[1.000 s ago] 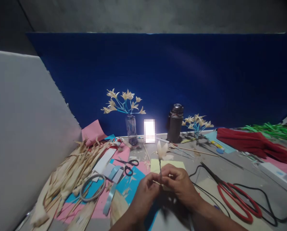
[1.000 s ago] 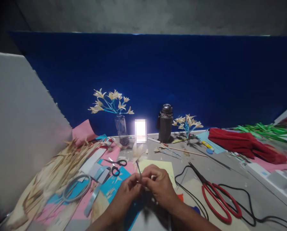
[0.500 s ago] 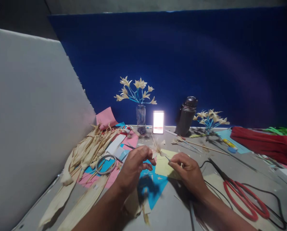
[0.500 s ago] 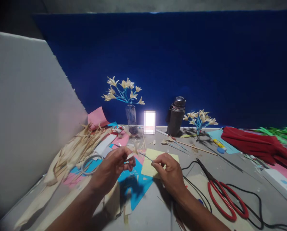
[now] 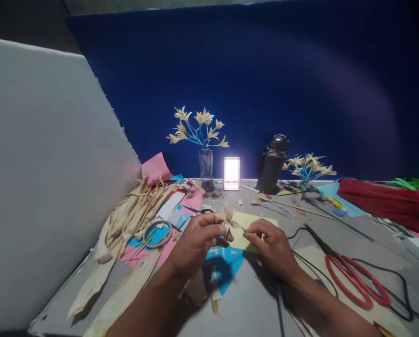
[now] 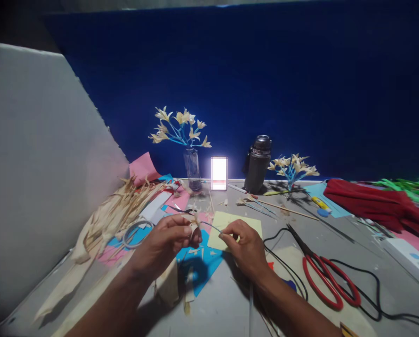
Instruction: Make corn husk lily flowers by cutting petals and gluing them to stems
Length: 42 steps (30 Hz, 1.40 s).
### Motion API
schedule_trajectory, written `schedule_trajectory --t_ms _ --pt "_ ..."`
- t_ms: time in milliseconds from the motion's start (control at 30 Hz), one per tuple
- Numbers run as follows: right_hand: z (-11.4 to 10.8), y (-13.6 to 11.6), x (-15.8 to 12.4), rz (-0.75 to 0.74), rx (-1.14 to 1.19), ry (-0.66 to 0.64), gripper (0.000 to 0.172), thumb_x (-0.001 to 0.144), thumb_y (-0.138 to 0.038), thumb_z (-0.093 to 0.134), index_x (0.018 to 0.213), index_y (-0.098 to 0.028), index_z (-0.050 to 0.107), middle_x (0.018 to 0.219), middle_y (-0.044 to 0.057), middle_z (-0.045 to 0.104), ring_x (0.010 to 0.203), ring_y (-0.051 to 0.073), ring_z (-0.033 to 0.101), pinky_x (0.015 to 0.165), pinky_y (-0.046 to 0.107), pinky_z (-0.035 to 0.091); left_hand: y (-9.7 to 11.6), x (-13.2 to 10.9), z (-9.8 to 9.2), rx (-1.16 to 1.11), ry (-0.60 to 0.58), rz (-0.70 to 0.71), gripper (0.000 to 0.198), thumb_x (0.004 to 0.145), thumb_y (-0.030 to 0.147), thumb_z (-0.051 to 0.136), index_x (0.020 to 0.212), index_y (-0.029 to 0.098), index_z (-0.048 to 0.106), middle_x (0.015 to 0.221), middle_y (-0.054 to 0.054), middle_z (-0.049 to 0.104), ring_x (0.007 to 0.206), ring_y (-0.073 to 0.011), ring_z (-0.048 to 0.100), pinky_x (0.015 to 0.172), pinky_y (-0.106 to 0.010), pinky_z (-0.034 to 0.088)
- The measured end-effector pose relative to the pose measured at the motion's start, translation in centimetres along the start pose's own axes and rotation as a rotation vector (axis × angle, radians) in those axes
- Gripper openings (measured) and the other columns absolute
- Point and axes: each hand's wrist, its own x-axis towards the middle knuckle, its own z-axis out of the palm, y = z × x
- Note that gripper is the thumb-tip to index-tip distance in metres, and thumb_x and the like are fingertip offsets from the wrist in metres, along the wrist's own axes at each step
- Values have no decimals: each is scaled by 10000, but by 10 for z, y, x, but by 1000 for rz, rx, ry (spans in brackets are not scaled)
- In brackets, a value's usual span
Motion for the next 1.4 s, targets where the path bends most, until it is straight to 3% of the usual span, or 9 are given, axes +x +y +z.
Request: schedule_trajectory --t_ms 167,300,433,767,1033,1200,1300,1400 --pt "3 -1 -1 9 42 -37 168 818 -261 623 660 -206 627 716 22 639 689 179 576 646 287 417 -10 3 1 -91 0 11 177 654 230 763 712 129 630 729 -68 697 685 -167 632 688 -297 472" --pt "4 0 -2 25 55 -57 140 809 -264 632 681 -208 630 725 17 638 699 177 578 666 289 423 -15 6 6 -144 27 16 217 660 213 770 768 149 592 625 -14 658 543 -118 582 571 -241 411" --pt "4 1 -2 61 67 -69 143 803 -268 636 674 -208 633 722 15 637 691 175 573 650 287 414 -14 5 10 -185 47 14 246 645 186 774 800 144 589 570 16 608 497 -77 504 549 -216 373" --pt "4 0 -2 73 73 -76 144 794 -265 643 664 -203 643 719 11 647 702 174 582 662 285 412 -15 3 10 -308 44 -24 190 601 107 706 737 148 579 572 35 552 500 -79 464 577 -256 363" --pt "4 3 -2 85 82 -89 128 787 -264 643 674 -205 652 735 15 652 700 177 578 662 288 420 -6 6 -7 -49 -50 -8 113 661 229 674 655 136 610 566 -14 568 525 -117 495 569 -270 362" --pt "5 6 -3 72 88 -103 128 802 -261 647 689 -203 655 736 12 648 702 176 583 661 287 413 6 8 -19 161 35 172 314 805 394 613 610 149 586 575 -2 530 549 -120 475 579 -270 361" --pt "5 6 -4 63 75 -104 122 801 -256 650 691 -203 656 746 13 652 716 178 588 665 286 409 8 11 -20 244 97 164 350 802 471 636 670 147 617 625 -8 559 580 -123 498 577 -260 361" --pt "6 5 -4 59 56 -104 119 800 -249 647 690 -203 654 752 14 655 724 178 590 669 288 405 6 14 -20 270 93 152 299 783 416 671 670 144 617 614 0 550 575 -110 473 575 -248 346"
